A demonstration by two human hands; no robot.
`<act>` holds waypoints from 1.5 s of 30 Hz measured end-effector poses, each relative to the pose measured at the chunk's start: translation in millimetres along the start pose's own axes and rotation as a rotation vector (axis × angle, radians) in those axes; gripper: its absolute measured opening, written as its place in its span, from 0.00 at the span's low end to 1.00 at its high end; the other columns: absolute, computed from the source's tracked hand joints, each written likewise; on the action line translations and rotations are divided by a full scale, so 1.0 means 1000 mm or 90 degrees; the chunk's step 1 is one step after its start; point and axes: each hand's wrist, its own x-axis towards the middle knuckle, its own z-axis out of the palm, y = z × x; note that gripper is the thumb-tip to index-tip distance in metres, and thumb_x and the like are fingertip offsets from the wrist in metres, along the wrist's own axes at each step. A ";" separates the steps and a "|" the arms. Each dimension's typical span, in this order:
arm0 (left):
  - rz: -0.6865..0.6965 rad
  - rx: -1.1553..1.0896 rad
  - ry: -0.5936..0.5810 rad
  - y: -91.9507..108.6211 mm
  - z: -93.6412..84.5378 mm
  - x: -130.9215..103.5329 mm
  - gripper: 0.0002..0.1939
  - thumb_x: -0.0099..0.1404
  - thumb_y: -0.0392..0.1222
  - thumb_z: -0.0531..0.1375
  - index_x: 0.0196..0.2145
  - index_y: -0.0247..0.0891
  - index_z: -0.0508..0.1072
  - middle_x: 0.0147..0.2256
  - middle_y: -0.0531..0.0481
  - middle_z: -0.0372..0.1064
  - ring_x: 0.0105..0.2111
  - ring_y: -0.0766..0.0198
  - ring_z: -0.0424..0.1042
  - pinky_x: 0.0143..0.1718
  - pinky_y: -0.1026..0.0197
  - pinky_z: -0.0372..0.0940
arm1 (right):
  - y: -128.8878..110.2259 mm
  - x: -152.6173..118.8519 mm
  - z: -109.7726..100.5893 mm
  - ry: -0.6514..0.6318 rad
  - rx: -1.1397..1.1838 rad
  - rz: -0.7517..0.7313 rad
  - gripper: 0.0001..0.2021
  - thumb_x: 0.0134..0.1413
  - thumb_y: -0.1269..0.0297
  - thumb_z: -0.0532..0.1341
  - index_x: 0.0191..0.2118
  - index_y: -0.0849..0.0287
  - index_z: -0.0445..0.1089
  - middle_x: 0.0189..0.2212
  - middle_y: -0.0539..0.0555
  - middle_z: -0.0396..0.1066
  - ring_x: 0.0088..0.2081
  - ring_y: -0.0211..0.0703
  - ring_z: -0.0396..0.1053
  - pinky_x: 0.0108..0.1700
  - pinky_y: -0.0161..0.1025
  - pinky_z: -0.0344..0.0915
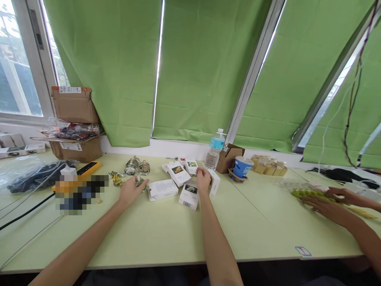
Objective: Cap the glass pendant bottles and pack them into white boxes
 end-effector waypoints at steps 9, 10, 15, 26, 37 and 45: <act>0.054 -0.046 -0.053 0.014 -0.001 -0.006 0.28 0.53 0.70 0.59 0.32 0.41 0.67 0.35 0.49 0.73 0.38 0.55 0.71 0.37 0.60 0.58 | 0.015 0.025 0.021 -0.046 -0.223 0.037 0.23 0.44 0.58 0.61 0.47 0.65 0.72 0.46 0.66 0.73 0.49 0.57 0.70 0.53 0.48 0.64; 0.062 -0.035 -0.056 0.016 -0.002 -0.006 0.30 0.48 0.72 0.62 0.34 0.42 0.68 0.37 0.48 0.73 0.40 0.53 0.71 0.38 0.59 0.58 | 0.016 0.029 0.025 -0.055 -0.250 0.040 0.25 0.44 0.58 0.62 0.48 0.66 0.71 0.48 0.66 0.72 0.51 0.59 0.68 0.54 0.48 0.63; 0.086 0.026 -0.102 0.023 0.004 -0.008 0.35 0.41 0.71 0.65 0.37 0.43 0.67 0.38 0.49 0.73 0.38 0.52 0.72 0.35 0.58 0.57 | 0.023 0.043 0.042 -0.096 -0.374 0.055 0.28 0.41 0.58 0.65 0.50 0.67 0.68 0.53 0.71 0.66 0.56 0.63 0.62 0.55 0.49 0.61; 0.097 -0.009 -0.120 0.018 0.002 -0.007 0.18 0.58 0.59 0.60 0.36 0.42 0.66 0.38 0.48 0.72 0.37 0.56 0.71 0.33 0.59 0.59 | -0.017 0.041 0.038 -0.036 -0.428 0.044 0.40 0.45 0.45 0.63 0.58 0.68 0.57 0.55 0.75 0.58 0.57 0.68 0.59 0.54 0.54 0.60; 0.183 -0.096 -0.176 0.030 -0.008 -0.021 0.16 0.53 0.55 0.65 0.33 0.42 0.69 0.33 0.49 0.73 0.33 0.57 0.70 0.33 0.59 0.60 | -0.105 -0.099 0.015 -0.310 0.155 -0.099 0.32 0.59 0.47 0.56 0.65 0.51 0.48 0.54 0.60 0.63 0.51 0.51 0.68 0.50 0.47 0.69; 0.108 -0.077 -0.093 0.000 -0.016 -0.003 0.14 0.56 0.52 0.63 0.34 0.41 0.69 0.36 0.47 0.73 0.36 0.54 0.72 0.34 0.59 0.59 | -0.076 -0.132 0.063 -0.590 0.070 -0.091 0.34 0.57 0.44 0.57 0.65 0.48 0.49 0.51 0.56 0.65 0.48 0.49 0.68 0.49 0.46 0.68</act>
